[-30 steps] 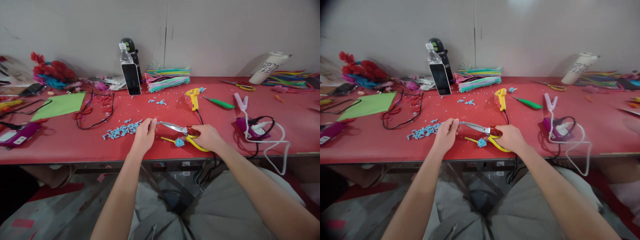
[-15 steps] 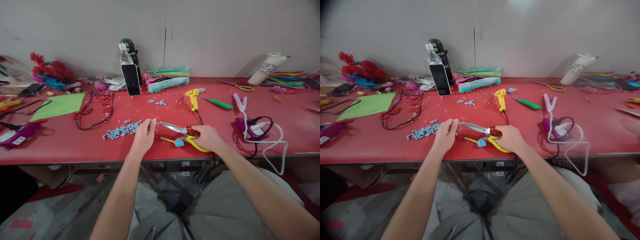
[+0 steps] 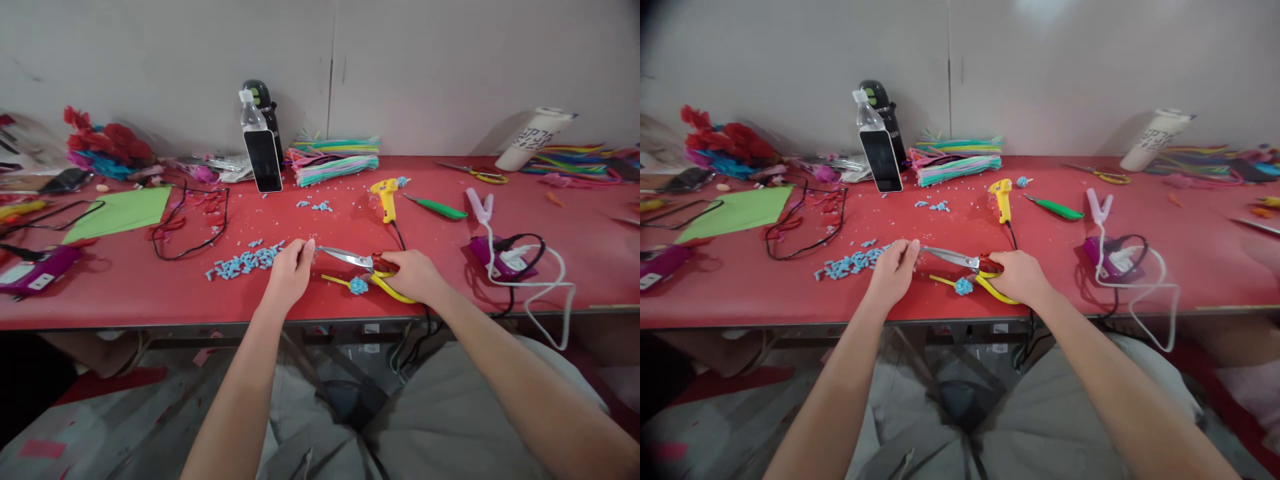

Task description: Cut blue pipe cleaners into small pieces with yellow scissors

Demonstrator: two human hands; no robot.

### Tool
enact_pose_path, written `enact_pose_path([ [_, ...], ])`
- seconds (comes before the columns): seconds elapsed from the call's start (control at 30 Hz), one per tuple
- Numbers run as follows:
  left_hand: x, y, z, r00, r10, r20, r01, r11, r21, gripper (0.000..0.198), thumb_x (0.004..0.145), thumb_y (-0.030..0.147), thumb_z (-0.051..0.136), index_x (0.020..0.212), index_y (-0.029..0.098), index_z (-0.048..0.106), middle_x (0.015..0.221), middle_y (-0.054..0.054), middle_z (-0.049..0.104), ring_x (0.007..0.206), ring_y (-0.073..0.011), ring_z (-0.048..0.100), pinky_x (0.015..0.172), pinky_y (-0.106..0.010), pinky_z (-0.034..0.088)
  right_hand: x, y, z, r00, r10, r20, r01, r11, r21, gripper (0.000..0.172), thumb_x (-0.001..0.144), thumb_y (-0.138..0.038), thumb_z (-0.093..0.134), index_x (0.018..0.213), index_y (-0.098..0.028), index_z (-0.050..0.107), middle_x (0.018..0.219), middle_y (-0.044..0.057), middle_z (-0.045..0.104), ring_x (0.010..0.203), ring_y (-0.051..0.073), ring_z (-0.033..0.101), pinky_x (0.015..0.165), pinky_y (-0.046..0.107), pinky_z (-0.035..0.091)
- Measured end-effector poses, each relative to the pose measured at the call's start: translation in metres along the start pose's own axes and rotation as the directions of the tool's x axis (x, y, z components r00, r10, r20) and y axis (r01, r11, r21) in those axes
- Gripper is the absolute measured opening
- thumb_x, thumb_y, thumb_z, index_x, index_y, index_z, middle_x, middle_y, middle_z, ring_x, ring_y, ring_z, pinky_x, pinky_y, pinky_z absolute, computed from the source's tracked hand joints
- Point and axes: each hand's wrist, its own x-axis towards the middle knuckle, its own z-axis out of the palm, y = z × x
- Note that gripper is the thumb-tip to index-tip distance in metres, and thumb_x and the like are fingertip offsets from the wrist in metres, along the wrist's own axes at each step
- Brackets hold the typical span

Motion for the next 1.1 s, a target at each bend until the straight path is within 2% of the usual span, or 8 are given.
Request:
enact_pose_path([
  [0.33, 0.0, -0.0016, 0.0017, 1.0, -0.014, -0.018, 0.015, 0.999, 0.028, 0.037, 0.094, 0.043, 0.036, 0.066, 0.019, 0.044, 0.062, 0.001, 0.054, 0.062, -0.0118, 0.052, 0.062, -0.024, 0.037, -0.0029, 0.0023, 0.0006, 1.0, 0.004, 0.001, -0.004, 1.0, 0.029, 0.041, 0.07, -0.062, 0.057, 0.062, -0.023, 0.051, 0.055, -0.001, 0.055, 0.049, 0.012, 0.044, 0.05, 0.025, 0.022],
  [0.73, -0.0008, 0.0024, -0.0007, 1.0, -0.019, 0.014, 0.019, 0.999, 0.033, 0.039, 0.094, 0.045, 0.033, 0.066, 0.019, 0.042, 0.062, 0.0, 0.054, 0.062, -0.0122, 0.051, 0.061, -0.025, 0.036, 0.0001, 0.0021, 0.0002, 1.0, -0.01, 0.014, 0.01, 0.999, 0.043, 0.038, 0.071, -0.061, 0.056, 0.064, -0.024, 0.058, 0.058, 0.0, 0.058, 0.052, 0.014, 0.049, 0.049, 0.025, 0.024],
  [1.1, -0.0001, 0.0013, -0.0005, 1.0, -0.016, 0.011, 0.015, 0.999, 0.031, 0.039, 0.094, 0.044, 0.034, 0.066, 0.019, 0.043, 0.063, 0.0, 0.056, 0.062, -0.0119, 0.052, 0.061, -0.024, 0.036, -0.0017, 0.0043, 0.0018, 1.0, 0.0, 0.004, 0.0, 0.999, 0.041, 0.045, 0.07, -0.065, 0.056, 0.061, -0.022, 0.05, 0.056, -0.001, 0.054, 0.05, 0.012, 0.042, 0.049, 0.024, 0.022],
])
